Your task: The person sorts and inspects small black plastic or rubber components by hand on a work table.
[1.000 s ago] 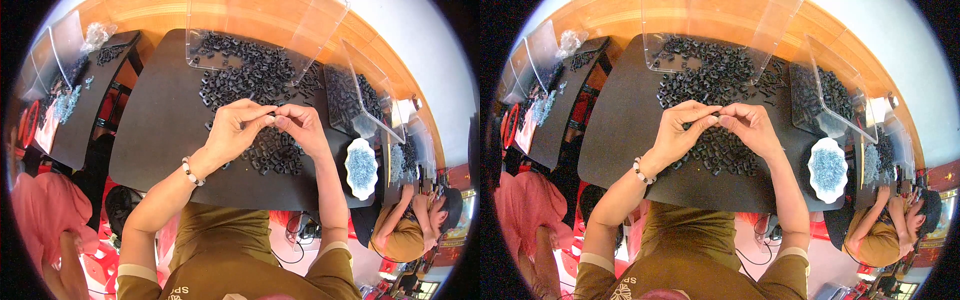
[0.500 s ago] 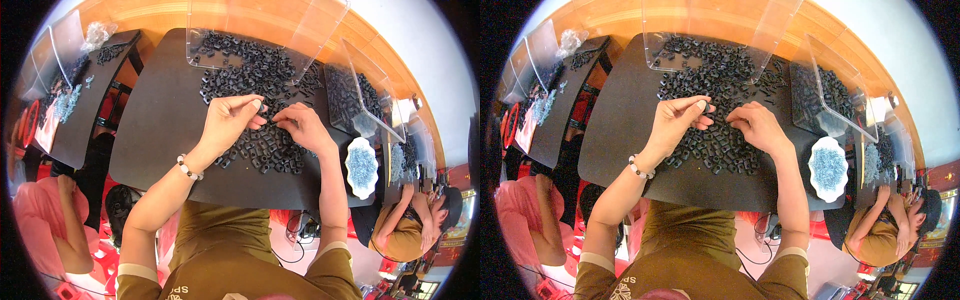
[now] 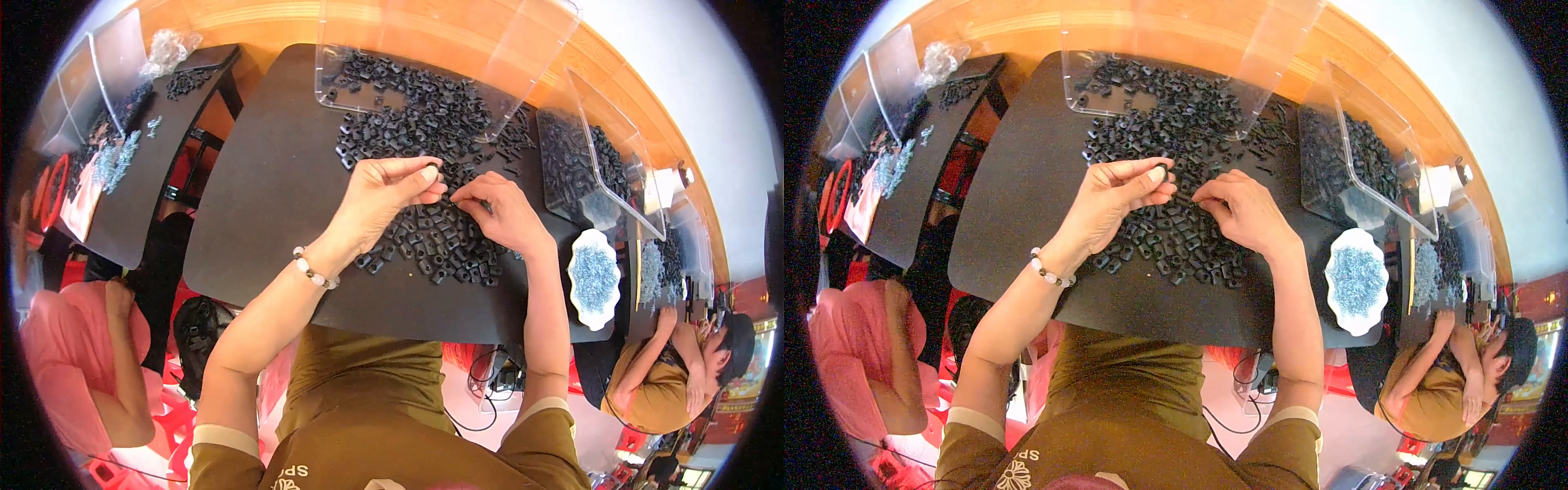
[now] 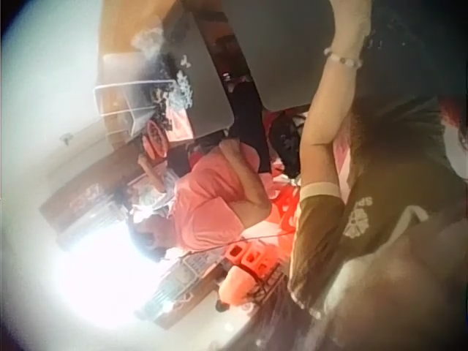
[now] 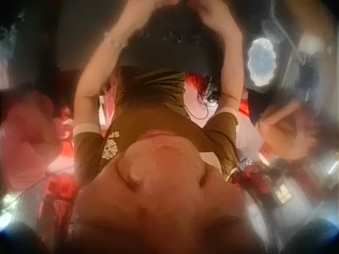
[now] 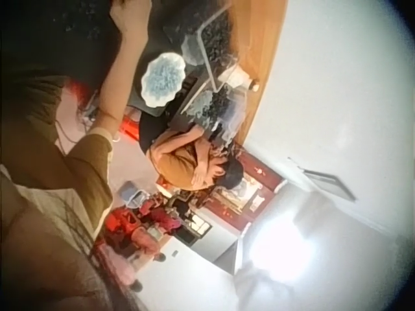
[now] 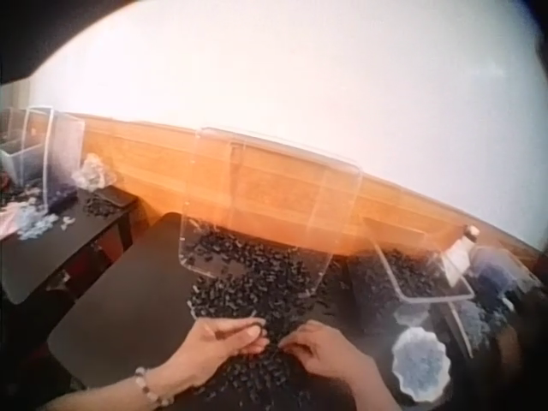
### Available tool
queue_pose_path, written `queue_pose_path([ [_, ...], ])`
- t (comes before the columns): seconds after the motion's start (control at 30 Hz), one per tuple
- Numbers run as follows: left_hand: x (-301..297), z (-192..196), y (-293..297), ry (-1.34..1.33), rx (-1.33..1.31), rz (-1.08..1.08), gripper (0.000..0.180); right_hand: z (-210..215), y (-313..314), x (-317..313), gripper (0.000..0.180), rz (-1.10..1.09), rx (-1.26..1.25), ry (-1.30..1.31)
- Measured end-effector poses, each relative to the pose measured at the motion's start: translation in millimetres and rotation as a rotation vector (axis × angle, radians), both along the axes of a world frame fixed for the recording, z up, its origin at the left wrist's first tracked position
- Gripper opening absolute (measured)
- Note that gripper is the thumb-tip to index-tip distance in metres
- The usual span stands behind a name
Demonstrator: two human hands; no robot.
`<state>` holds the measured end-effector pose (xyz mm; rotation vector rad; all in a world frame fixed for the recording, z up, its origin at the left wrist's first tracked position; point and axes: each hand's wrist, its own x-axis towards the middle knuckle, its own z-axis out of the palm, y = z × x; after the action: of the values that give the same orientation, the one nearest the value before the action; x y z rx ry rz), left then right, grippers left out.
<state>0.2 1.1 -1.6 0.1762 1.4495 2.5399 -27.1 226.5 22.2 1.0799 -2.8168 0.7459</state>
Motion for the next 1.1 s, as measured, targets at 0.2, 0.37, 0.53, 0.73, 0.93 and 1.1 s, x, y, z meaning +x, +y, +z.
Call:
queue_pose_path([
  [0.2,-2.1,-2.9,3.2,0.07,-0.047,0.063,0.025,5.3,-7.0,2.4,0.01,-0.047,0.057,-0.039],
  [0.37,-5.1,-6.3,8.4,0.189,-0.138,0.14,0.023,9.2,-15.0,6.9,0.011,-0.153,0.092,-0.125],
  [0.53,-1.9,2.6,6.1,0.259,-0.319,0.195,0.019,8.5,-23.8,8.8,0.008,-0.158,0.122,-0.084],
  [0.73,-5.8,-2.8,4.3,0.511,-0.524,0.38,0.02,7.3,-28.1,12.8,0.005,-0.168,0.128,-0.013],
  [0.93,-9.2,-3.8,1.9,0.577,-0.54,0.442,0.021,0.5,-20.2,8.4,0.004,-0.114,0.036,0.044],
  [1.1,-11.4,-6.2,-0.7,0.623,-0.565,0.475,0.022,-2.1,-23.6,9.0,0.004,-0.13,-0.151,-0.052],
])
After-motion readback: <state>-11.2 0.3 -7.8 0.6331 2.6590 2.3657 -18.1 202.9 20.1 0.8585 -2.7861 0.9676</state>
